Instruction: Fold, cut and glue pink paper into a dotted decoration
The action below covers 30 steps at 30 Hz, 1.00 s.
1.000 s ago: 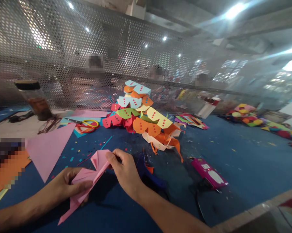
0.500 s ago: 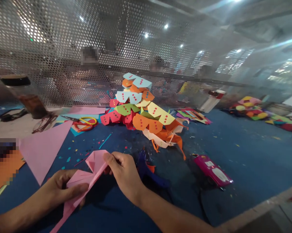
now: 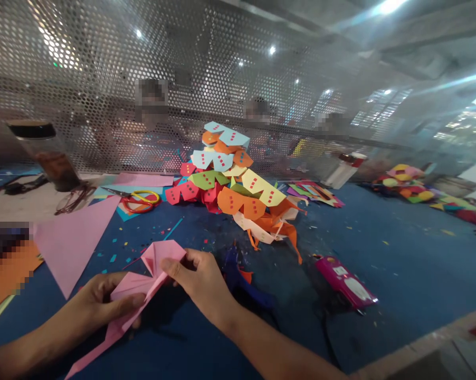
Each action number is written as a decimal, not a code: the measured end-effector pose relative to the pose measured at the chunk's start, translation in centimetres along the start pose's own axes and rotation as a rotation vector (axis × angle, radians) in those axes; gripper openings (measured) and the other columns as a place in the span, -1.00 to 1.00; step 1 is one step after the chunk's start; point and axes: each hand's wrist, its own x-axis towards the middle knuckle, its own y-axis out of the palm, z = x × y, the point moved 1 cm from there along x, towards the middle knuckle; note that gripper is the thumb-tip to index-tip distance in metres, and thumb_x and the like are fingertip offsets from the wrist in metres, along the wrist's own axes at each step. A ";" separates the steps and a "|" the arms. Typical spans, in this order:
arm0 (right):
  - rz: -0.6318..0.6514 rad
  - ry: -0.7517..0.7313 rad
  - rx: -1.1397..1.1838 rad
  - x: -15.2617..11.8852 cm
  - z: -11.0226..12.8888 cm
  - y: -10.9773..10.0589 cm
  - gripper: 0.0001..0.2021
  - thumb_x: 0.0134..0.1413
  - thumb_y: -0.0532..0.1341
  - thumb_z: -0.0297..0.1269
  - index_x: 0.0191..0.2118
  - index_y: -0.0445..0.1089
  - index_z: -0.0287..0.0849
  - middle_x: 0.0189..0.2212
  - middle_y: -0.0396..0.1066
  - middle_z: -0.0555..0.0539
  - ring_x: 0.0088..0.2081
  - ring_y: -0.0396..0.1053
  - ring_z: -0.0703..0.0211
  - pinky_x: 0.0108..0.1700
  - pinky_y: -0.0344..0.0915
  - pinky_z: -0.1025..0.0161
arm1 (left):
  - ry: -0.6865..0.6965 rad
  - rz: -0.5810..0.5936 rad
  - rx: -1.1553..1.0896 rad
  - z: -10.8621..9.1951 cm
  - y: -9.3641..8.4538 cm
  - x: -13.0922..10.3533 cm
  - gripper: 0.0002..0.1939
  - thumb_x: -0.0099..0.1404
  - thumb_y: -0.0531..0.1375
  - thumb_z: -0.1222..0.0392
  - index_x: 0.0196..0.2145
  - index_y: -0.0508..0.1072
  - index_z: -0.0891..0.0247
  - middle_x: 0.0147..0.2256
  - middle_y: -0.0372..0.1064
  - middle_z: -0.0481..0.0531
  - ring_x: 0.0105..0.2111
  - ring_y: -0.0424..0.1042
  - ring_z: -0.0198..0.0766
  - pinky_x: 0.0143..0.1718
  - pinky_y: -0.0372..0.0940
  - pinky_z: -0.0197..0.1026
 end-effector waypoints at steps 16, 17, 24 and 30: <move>-0.019 -0.041 -0.133 -0.5 0.2 0.5 -0.66 0.07 0.37 -0.04 -0.53 0.44 -0.18 -0.55 0.41 0.01 -0.43 0.34 0.23 -0.34 0.21 0.27 | 0.024 -0.025 -0.026 -0.1 0.0 0.3 -0.46 0.07 0.38 -0.32 -0.37 0.52 0.28 -0.55 0.52 -0.01 -0.58 0.42 -0.30 -0.50 0.30 -0.29; -0.026 -0.055 -0.149 -0.5 0.1 0.5 -0.65 0.08 0.36 -0.04 -0.55 0.43 -0.18 -0.56 0.41 0.01 -0.44 0.34 0.22 -0.33 0.21 0.26 | 0.019 -0.022 -0.021 -0.2 0.1 0.3 -0.46 0.06 0.38 -0.32 -0.38 0.52 0.27 -0.55 0.52 -0.01 -0.58 0.42 -0.30 -0.50 0.30 -0.28; -0.087 -0.162 -0.079 -0.4 -0.2 0.1 -0.70 0.14 0.35 -0.08 -0.47 0.40 -0.16 -0.54 0.38 0.06 -0.45 0.31 0.27 -0.35 0.21 0.29 | 0.074 0.054 -0.148 -1.0 -0.3 -0.2 -0.50 0.19 0.32 -0.27 -0.26 0.59 0.28 -0.39 0.60 0.11 -0.42 0.50 -0.19 -0.35 0.37 -0.21; -0.053 -0.215 0.014 -0.2 -0.1 0.0 -0.79 0.21 0.29 -0.15 -0.39 0.44 -0.15 -0.50 0.38 0.05 -0.44 0.30 0.29 -0.34 0.24 0.30 | 0.063 0.084 -0.346 -1.6 -0.8 0.0 -0.43 0.35 0.14 -0.30 -0.34 0.63 0.30 -0.36 0.56 0.12 -0.37 0.46 -0.20 -0.20 0.36 -0.20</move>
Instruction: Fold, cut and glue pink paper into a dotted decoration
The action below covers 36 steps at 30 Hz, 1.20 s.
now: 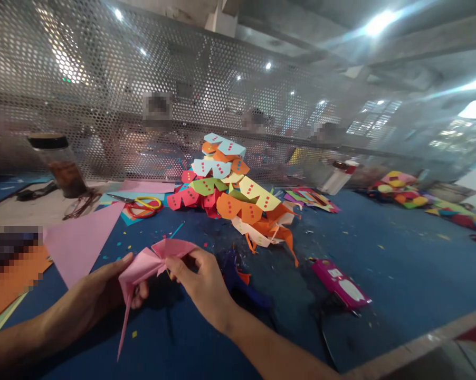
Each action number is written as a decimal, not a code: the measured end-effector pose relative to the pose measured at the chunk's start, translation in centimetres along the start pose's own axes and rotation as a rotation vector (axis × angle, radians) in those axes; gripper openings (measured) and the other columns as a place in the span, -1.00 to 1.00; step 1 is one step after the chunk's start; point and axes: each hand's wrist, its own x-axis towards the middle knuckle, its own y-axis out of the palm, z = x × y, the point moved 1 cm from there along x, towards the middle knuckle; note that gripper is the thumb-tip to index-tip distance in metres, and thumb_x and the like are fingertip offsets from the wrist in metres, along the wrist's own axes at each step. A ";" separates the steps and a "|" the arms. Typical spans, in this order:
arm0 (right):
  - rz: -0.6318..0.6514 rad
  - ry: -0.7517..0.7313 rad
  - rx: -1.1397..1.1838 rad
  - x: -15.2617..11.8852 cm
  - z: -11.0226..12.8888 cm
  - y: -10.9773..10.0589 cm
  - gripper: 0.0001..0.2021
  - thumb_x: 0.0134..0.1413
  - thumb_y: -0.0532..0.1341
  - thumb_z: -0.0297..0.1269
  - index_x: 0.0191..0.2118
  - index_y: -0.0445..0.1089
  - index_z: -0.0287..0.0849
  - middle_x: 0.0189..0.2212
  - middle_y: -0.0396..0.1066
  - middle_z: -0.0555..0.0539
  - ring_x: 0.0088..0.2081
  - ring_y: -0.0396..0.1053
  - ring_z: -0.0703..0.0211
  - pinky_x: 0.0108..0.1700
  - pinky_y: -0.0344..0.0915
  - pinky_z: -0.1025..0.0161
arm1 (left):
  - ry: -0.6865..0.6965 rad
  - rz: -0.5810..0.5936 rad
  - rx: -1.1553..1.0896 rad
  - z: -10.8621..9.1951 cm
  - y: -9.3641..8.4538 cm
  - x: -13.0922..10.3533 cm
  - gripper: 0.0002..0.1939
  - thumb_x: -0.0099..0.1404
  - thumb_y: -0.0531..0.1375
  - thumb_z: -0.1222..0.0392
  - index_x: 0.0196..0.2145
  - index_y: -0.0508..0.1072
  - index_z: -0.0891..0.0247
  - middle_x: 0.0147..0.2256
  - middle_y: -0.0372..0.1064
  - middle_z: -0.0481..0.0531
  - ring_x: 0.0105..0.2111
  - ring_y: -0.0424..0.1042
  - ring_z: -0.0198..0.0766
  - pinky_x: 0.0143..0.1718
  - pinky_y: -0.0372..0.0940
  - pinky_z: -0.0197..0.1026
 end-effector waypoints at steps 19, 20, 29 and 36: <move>0.070 -0.118 0.048 -0.1 0.8 -0.3 -0.76 -0.12 0.29 -0.48 -0.26 0.49 -0.08 -0.35 0.47 0.04 -0.30 0.39 0.20 -0.24 0.29 0.26 | 0.089 -0.151 0.141 -1.2 -1.1 0.8 -0.69 0.09 0.45 -0.07 -0.41 0.56 0.21 -0.49 0.48 -0.03 -0.53 0.34 -0.34 -0.47 0.14 -0.29; 0.068 -0.127 0.032 -0.1 0.8 -0.4 -0.78 -0.09 0.29 -0.47 -0.26 0.49 -0.09 -0.34 0.47 0.04 -0.29 0.39 0.20 -0.23 0.30 0.25 | 0.101 -0.171 0.157 -1.5 -1.1 0.8 -0.69 0.10 0.44 -0.07 -0.42 0.56 0.21 -0.50 0.47 -0.04 -0.54 0.33 -0.35 -0.48 0.13 -0.30; -0.038 -0.204 -0.186 0.3 1.6 -1.3 -0.78 -0.01 0.19 -0.46 -0.26 0.52 -0.11 -0.26 0.50 -0.04 -0.23 0.45 0.15 -0.16 0.33 0.22 | 0.159 -0.198 0.362 -2.9 -1.4 0.5 -0.71 0.17 0.38 -0.10 -0.41 0.60 0.19 -0.43 0.47 0.02 -0.42 0.37 -0.25 -0.39 0.24 -0.27; -0.062 -0.208 -0.183 0.4 1.2 -1.3 -0.75 -0.03 0.19 -0.48 -0.23 0.52 -0.11 -0.23 0.50 -0.05 -0.18 0.46 0.13 -0.11 0.36 0.20 | 0.262 -0.192 0.506 -3.2 -1.8 0.8 -0.69 0.21 0.34 -0.08 -0.52 0.55 0.18 -0.30 0.45 0.06 -0.25 0.40 -0.16 -0.27 0.26 -0.24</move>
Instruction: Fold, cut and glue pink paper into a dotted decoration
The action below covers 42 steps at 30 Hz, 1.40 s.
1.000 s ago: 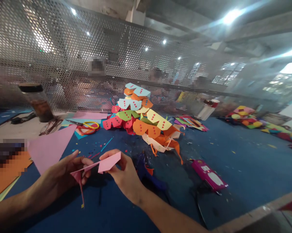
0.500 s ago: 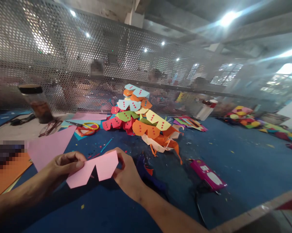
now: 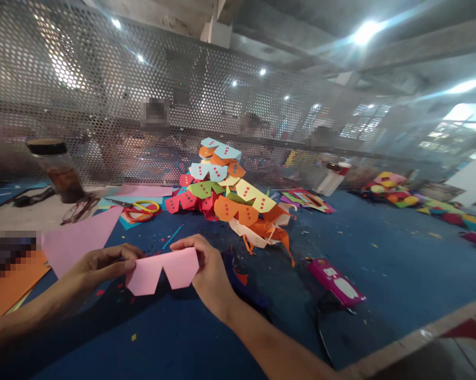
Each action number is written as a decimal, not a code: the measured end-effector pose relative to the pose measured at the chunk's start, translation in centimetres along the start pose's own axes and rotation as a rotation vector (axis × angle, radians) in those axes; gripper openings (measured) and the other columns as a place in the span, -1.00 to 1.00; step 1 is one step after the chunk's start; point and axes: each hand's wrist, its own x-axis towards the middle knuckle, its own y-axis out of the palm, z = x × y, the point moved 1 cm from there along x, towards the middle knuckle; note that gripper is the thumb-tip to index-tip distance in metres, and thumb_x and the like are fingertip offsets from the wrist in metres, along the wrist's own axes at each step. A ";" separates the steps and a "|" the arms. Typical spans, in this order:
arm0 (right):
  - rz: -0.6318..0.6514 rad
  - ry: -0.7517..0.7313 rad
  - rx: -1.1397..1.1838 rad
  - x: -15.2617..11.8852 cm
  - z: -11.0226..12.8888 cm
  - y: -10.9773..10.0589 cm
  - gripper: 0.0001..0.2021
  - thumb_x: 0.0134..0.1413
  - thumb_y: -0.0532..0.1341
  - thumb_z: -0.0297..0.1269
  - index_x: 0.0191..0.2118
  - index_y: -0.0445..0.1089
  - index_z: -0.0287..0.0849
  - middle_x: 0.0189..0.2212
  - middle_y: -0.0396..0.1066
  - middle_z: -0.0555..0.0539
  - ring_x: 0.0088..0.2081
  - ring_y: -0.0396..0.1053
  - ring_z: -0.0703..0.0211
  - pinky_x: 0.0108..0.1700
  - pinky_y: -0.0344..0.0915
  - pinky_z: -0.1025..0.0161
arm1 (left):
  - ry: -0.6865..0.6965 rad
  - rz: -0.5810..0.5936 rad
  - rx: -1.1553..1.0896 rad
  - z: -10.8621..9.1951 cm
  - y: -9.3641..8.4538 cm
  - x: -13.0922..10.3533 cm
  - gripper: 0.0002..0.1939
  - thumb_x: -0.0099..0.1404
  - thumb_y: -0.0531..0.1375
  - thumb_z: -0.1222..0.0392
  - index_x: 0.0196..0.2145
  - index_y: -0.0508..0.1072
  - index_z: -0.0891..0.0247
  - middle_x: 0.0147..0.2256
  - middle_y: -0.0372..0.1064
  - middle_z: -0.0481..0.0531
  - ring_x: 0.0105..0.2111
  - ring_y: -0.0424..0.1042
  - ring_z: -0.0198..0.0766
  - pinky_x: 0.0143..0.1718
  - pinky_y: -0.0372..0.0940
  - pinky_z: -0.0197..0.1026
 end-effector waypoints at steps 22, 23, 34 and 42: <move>0.039 0.175 -0.942 -7.2 0.5 -11.0 -0.82 0.11 0.33 -0.28 -0.14 0.44 -0.06 -0.30 0.53 -0.05 -0.24 0.50 0.02 -0.19 0.37 0.10 | -0.081 -0.215 -0.015 -1.1 -2.4 0.2 -0.54 0.00 0.44 -0.22 -0.44 0.52 0.24 -0.42 0.42 -0.04 -0.39 0.38 -0.24 -0.42 0.31 -0.30; 0.068 0.176 -0.994 -7.9 0.1 -11.0 -0.77 0.08 0.35 -0.31 -0.12 0.44 -0.07 -0.28 0.53 -0.06 -0.22 0.51 0.00 -0.17 0.38 0.08 | -0.058 -0.215 0.005 -1.0 -2.5 0.2 -0.54 0.01 0.43 -0.23 -0.46 0.52 0.24 -0.41 0.42 -0.03 -0.38 0.37 -0.23 -0.40 0.31 -0.29; 0.052 0.035 -1.083 -9.6 -0.5 -9.5 -0.77 0.14 0.18 -0.42 -0.07 0.37 -0.09 -0.19 0.51 -0.13 -0.15 0.52 -0.05 -0.12 0.40 0.06 | 0.037 -0.256 0.110 0.0 -3.9 0.7 -0.61 0.12 0.39 -0.20 -0.42 0.55 0.21 -0.40 0.44 -0.07 -0.22 0.37 -0.15 -0.12 0.26 -0.24; -0.202 0.242 -0.346 -10.8 1.6 -10.2 -0.73 0.27 0.15 -0.06 -0.03 0.27 -0.09 -0.39 0.39 -0.01 -0.38 0.40 0.12 -0.32 0.34 0.19 | 0.063 -0.306 0.100 -1.4 -4.3 0.6 -0.58 0.01 0.44 -0.22 -0.53 0.54 0.21 -0.41 0.47 -0.09 -0.25 0.37 -0.20 -0.10 0.25 -0.29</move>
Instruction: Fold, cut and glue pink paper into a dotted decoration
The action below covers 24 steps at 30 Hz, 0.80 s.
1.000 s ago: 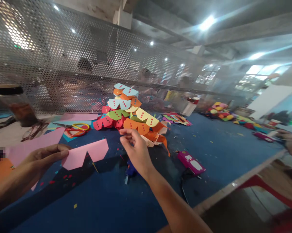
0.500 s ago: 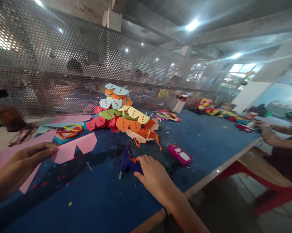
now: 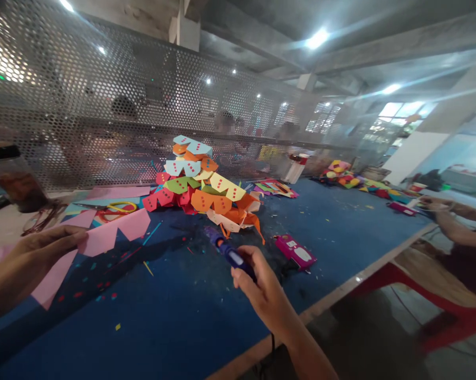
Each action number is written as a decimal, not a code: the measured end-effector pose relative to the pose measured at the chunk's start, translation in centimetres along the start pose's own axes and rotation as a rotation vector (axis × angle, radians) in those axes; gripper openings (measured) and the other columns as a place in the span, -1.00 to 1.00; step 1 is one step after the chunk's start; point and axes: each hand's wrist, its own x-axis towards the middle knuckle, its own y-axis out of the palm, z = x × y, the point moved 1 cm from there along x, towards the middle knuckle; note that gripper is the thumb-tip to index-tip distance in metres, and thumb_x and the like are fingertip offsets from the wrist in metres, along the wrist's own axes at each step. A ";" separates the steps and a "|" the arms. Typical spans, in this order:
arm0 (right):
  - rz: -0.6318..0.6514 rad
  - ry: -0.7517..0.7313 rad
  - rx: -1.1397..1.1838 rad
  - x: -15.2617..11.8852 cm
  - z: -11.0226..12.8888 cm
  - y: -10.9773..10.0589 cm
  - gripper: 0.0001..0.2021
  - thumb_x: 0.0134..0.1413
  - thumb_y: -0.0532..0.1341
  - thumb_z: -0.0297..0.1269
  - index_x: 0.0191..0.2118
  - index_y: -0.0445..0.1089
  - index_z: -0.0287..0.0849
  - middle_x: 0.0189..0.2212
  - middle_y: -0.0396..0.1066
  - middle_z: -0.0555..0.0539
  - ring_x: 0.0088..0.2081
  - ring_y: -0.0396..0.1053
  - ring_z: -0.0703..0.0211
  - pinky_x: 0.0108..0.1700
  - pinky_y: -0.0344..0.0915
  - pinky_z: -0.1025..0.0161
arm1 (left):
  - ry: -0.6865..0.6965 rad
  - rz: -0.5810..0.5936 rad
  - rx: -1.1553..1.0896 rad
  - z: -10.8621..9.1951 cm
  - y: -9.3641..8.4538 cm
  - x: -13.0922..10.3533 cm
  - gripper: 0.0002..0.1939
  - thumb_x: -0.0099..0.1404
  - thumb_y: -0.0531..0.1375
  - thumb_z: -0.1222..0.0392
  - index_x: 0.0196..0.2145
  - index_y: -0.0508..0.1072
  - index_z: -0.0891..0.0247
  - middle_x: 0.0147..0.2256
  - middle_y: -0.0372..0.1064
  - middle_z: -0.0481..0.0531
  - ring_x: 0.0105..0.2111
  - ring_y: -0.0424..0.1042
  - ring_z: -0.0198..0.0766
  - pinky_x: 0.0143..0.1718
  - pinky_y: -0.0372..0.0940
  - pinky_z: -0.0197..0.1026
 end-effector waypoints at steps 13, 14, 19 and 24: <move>0.107 0.020 0.366 7.4 4.4 5.3 -0.77 0.15 0.32 -0.05 -0.30 0.39 -0.10 -0.67 0.06 0.18 -0.64 -0.02 0.34 -0.53 0.05 0.24 | -0.025 -0.076 -0.026 1.3 -2.2 -0.5 -0.76 0.15 0.39 0.00 -0.40 0.58 0.24 -0.40 0.47 -0.13 -0.29 0.35 -0.27 -0.22 0.22 -0.32; 0.125 -0.002 0.336 7.9 4.6 5.9 -0.77 0.17 0.31 -0.05 -0.31 0.40 -0.10 -0.66 0.08 0.17 -0.64 0.02 0.34 -0.53 0.07 0.24 | -0.016 -0.071 0.003 1.4 -2.2 -0.4 -0.75 0.18 0.37 -0.01 -0.40 0.57 0.24 -0.40 0.46 -0.13 -0.29 0.35 -0.26 -0.22 0.22 -0.31; 0.029 -0.204 0.111 9.3 5.2 8.4 -0.81 0.14 0.31 -0.10 -0.24 0.50 -0.10 -0.42 0.47 -0.01 -0.39 0.41 0.17 -0.31 0.38 0.19 | -0.043 -0.061 0.085 2.5 -2.1 -0.1 -0.66 0.17 0.34 -0.13 -0.40 0.55 0.23 -0.38 0.47 -0.07 -0.30 0.37 -0.20 -0.24 0.26 -0.25; 0.053 -0.194 0.074 8.6 3.4 9.9 -0.80 0.18 0.28 -0.11 -0.21 0.56 -0.09 -0.30 0.60 -0.06 -0.26 0.55 0.08 -0.20 0.49 0.17 | -0.077 -0.054 0.098 3.3 -1.7 -0.2 -0.63 0.16 0.32 -0.19 -0.37 0.56 0.18 -0.42 0.43 -0.05 -0.38 0.36 -0.20 -0.37 0.26 -0.25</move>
